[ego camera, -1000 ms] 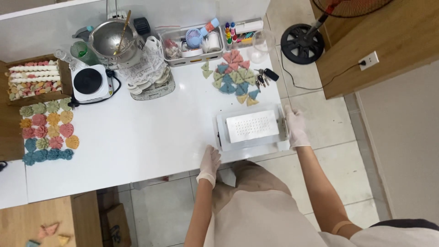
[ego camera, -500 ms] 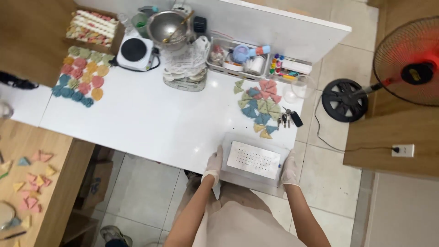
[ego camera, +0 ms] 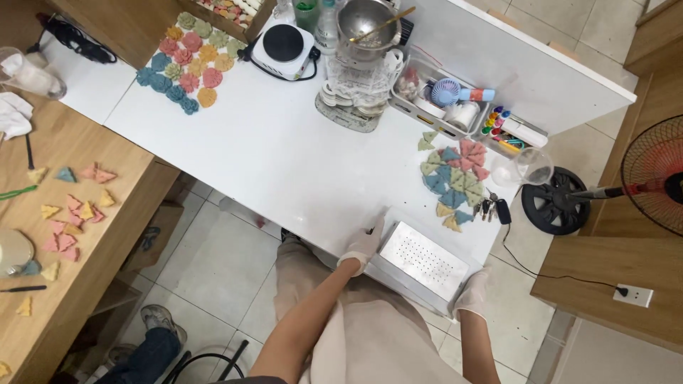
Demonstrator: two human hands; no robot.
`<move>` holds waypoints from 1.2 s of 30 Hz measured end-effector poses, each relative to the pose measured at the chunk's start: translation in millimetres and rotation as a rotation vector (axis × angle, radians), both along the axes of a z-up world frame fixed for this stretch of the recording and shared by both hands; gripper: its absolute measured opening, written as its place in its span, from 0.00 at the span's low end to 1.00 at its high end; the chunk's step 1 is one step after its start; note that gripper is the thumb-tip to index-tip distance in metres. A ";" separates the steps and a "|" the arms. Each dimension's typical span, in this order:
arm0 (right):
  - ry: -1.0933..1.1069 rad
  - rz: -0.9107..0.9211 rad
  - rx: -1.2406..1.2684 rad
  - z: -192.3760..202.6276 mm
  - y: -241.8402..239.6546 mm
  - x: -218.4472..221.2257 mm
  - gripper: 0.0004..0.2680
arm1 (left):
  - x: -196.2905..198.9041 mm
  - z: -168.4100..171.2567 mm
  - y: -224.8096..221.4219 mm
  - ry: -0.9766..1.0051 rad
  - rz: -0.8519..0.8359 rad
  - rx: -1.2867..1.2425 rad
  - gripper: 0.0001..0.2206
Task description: Handling and organizing small wax flower shapes on a production table.
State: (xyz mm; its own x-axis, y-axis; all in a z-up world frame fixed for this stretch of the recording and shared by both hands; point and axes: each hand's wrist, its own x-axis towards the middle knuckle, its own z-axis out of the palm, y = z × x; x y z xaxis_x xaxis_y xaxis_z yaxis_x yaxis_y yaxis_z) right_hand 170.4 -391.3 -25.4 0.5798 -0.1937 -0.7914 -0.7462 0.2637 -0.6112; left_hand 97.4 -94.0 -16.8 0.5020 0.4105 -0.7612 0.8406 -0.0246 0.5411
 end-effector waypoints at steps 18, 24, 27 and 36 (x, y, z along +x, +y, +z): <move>0.149 0.170 -0.002 -28.6 318.6 -37.5 0.33 | -59.2 -8.2 334.0 -0.113 0.046 0.192 0.40; 0.190 0.186 -0.090 -5.6 371.2 -29.6 0.33 | -58.9 30.7 377.1 -0.070 0.050 0.139 0.42; 0.165 0.132 -0.077 3.6 374.5 -30.5 0.31 | -54.0 30.2 375.6 -0.076 -0.004 0.220 0.42; 0.165 0.123 0.047 -5.7 357.1 -25.5 0.30 | -44.0 43.7 367.5 -0.053 -0.023 0.182 0.44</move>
State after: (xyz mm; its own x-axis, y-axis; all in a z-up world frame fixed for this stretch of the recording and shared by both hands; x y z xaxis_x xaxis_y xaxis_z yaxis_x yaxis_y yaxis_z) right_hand 144.9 -34.2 -31.1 0.4583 -0.0901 -0.8842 -0.8635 0.1904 -0.4670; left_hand 53.3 273.5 26.9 0.5505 0.5269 -0.6476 0.8090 -0.1451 0.5696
